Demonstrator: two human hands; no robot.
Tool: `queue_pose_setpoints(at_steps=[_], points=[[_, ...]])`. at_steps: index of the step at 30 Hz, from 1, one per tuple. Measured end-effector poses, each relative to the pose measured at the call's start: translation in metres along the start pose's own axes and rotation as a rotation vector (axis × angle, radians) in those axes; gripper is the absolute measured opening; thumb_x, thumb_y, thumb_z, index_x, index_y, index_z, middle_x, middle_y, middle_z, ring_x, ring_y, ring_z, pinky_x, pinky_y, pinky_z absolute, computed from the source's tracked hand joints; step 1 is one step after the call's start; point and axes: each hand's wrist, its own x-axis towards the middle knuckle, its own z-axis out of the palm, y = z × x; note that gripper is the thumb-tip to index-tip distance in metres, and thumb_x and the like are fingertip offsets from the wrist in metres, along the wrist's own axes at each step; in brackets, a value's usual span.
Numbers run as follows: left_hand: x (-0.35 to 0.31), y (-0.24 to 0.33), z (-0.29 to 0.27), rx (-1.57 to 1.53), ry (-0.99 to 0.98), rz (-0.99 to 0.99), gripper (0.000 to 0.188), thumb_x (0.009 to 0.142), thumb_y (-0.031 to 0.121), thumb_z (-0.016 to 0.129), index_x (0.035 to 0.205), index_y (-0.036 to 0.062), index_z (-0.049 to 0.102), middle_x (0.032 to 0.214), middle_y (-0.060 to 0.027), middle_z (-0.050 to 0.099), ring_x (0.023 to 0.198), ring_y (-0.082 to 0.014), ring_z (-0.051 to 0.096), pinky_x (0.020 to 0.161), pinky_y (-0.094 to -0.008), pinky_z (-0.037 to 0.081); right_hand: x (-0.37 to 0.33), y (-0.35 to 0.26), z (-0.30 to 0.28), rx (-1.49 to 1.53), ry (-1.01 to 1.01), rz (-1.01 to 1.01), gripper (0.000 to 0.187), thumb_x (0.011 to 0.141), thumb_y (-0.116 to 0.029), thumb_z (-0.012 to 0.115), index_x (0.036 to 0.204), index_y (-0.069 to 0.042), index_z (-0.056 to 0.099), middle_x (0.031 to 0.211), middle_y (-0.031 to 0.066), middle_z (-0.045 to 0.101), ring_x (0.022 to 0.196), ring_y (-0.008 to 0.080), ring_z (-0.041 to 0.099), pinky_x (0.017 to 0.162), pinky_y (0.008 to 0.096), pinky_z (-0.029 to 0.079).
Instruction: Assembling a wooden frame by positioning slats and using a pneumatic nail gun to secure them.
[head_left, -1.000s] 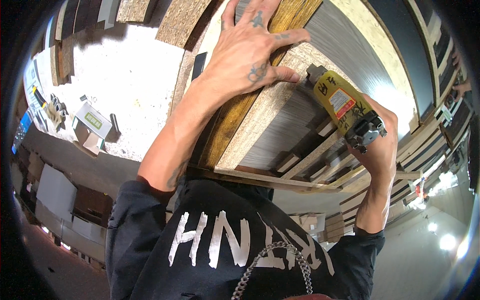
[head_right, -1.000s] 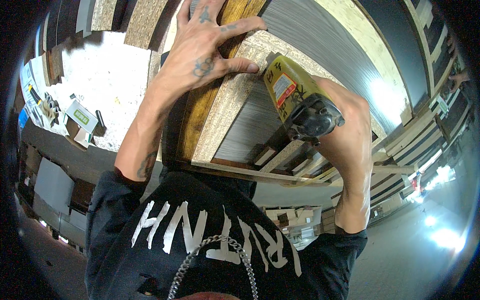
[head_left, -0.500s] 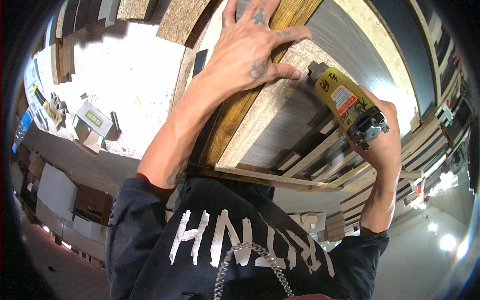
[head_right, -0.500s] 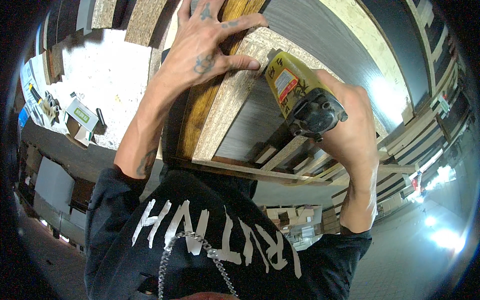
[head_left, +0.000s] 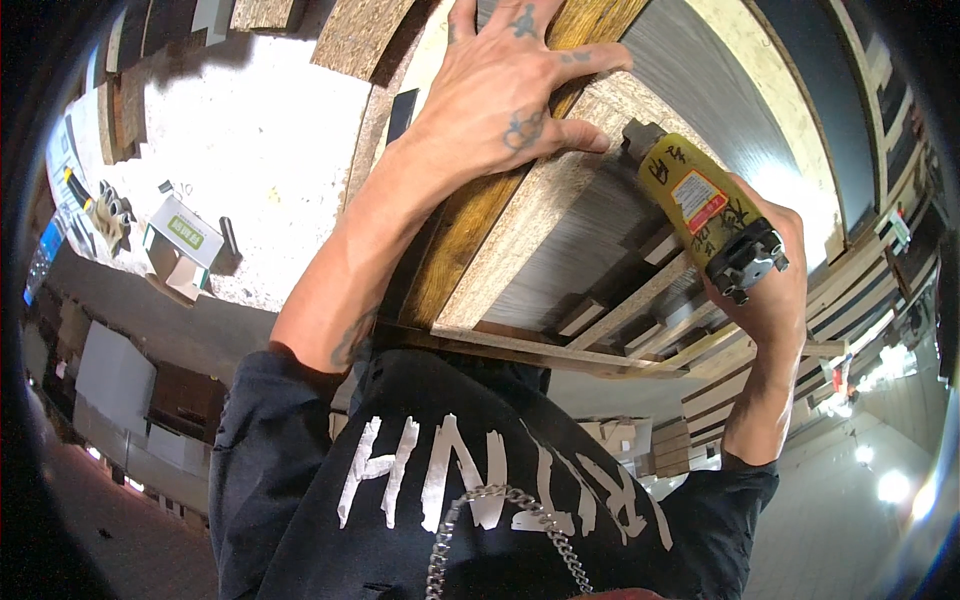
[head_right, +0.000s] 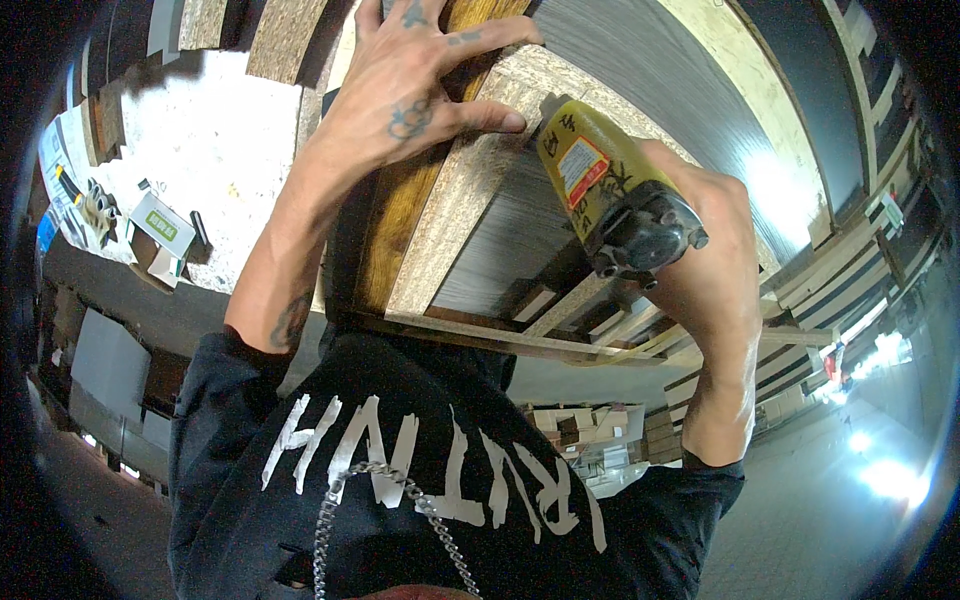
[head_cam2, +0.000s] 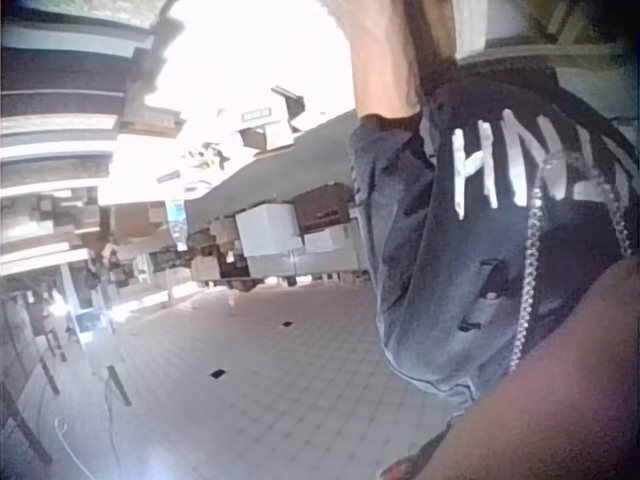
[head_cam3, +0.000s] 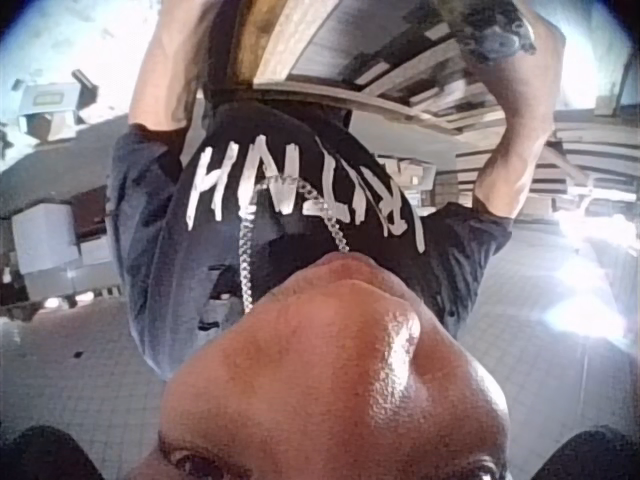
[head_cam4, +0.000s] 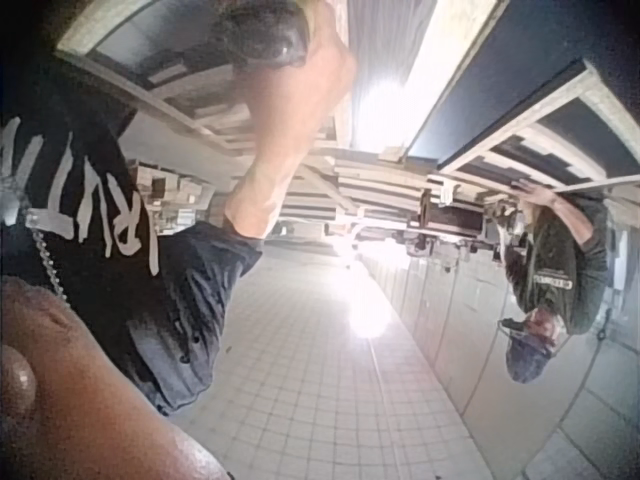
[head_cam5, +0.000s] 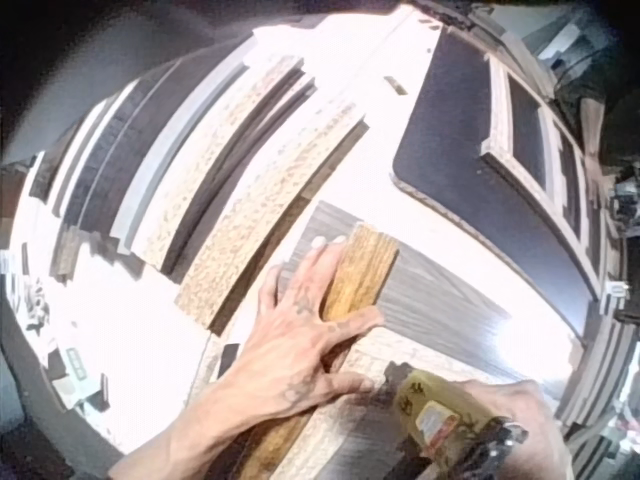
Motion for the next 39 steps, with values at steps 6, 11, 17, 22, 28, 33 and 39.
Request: queue_pose_setpoints(at_steps=[6, 11, 17, 22, 28, 33, 39], points=[[0.000, -0.007, 0.006, -0.116, 0.061, 0.066, 0.069, 0.077, 0.053, 0.075, 0.135, 0.0188, 0.060, 0.163, -0.0240, 0.001, 0.151, -0.0383, 0.001, 0.116, -0.0659, 0.000, 0.000, 0.008, 0.003, 0.018, 0.020, -0.052, 0.064, 0.057, -0.005, 0.085, 0.117, 0.003, 0.063, 0.087, 0.0158, 0.071, 0.074, 0.0270, 0.068, 0.074, 0.0339, 0.056], [0.000, 0.001, -0.001, 0.006, 0.008, 0.016, 0.069, 0.077, 0.052, 0.075, 0.136, 0.0184, 0.060, 0.162, -0.0249, 0.001, 0.151, -0.0387, 0.002, 0.116, -0.0653, -0.001, 0.002, -0.003, -0.001, -0.008, 0.044, -0.083, 0.049, 0.061, -0.001, 0.082, 0.108, -0.002, 0.066, 0.086, 0.0130, 0.072, 0.074, 0.0270, 0.070, 0.070, 0.0334, 0.055], [-0.001, 0.002, -0.007, 0.007, -0.001, 0.021, 0.070, 0.077, 0.050, 0.076, 0.136, 0.0178, 0.060, 0.162, -0.0242, 0.002, 0.151, -0.0389, 0.004, 0.116, -0.0657, 0.004, 0.003, -0.005, -0.001, -0.047, 0.069, -0.149, 0.054, 0.063, -0.002, 0.081, 0.114, 0.002, 0.065, 0.083, 0.0150, 0.070, 0.071, 0.0263, 0.067, 0.071, 0.0311, 0.054], [0.000, -0.004, 0.002, 0.055, 0.048, 0.043, 0.070, 0.076, 0.047, 0.078, 0.136, 0.0172, 0.060, 0.163, -0.0236, 0.002, 0.151, -0.0390, 0.004, 0.115, -0.0663, 0.005, 0.004, -0.012, -0.005, -0.032, -0.043, 0.086, 0.055, 0.061, 0.000, 0.079, 0.113, 0.001, 0.064, 0.085, 0.0168, 0.069, 0.072, 0.0311, 0.066, 0.072, 0.0332, 0.054], [-0.002, -0.004, 0.008, 0.016, 0.049, 0.054, 0.070, 0.076, 0.048, 0.078, 0.135, 0.0170, 0.060, 0.163, -0.0234, 0.001, 0.151, -0.0381, 0.005, 0.115, -0.0670, 0.004, 0.005, -0.017, -0.010, -0.076, 0.009, -0.089, 0.059, 0.057, 0.001, 0.078, 0.115, 0.000, 0.064, 0.088, 0.0182, 0.068, 0.076, 0.0359, 0.062, 0.078, 0.0354, 0.052], [-0.002, -0.017, 0.031, 0.454, 0.217, 0.107, 0.073, 0.073, 0.050, 0.079, 0.137, 0.0203, 0.059, 0.163, -0.0229, 0.001, 0.151, -0.0378, 0.005, 0.116, -0.0664, 0.004, 0.010, -0.016, -0.009, -0.150, 0.048, -0.233, 0.057, 0.059, -0.001, 0.079, 0.114, 0.000, 0.064, 0.088, 0.0179, 0.069, 0.076, 0.0351, 0.063, 0.077, 0.0349, 0.052], [-0.001, -0.001, -0.008, -0.029, -0.031, 0.033, 0.075, 0.072, 0.052, 0.078, 0.139, 0.0250, 0.056, 0.163, -0.0216, -0.002, 0.152, -0.0351, 0.003, 0.117, -0.0643, 0.002, 0.013, -0.027, -0.010, -0.083, -0.124, 0.149, 0.049, 0.065, -0.007, 0.084, 0.110, -0.001, 0.066, 0.095, 0.0166, 0.067, 0.088, 0.0316, 0.061, 0.083, 0.0378, 0.050]])
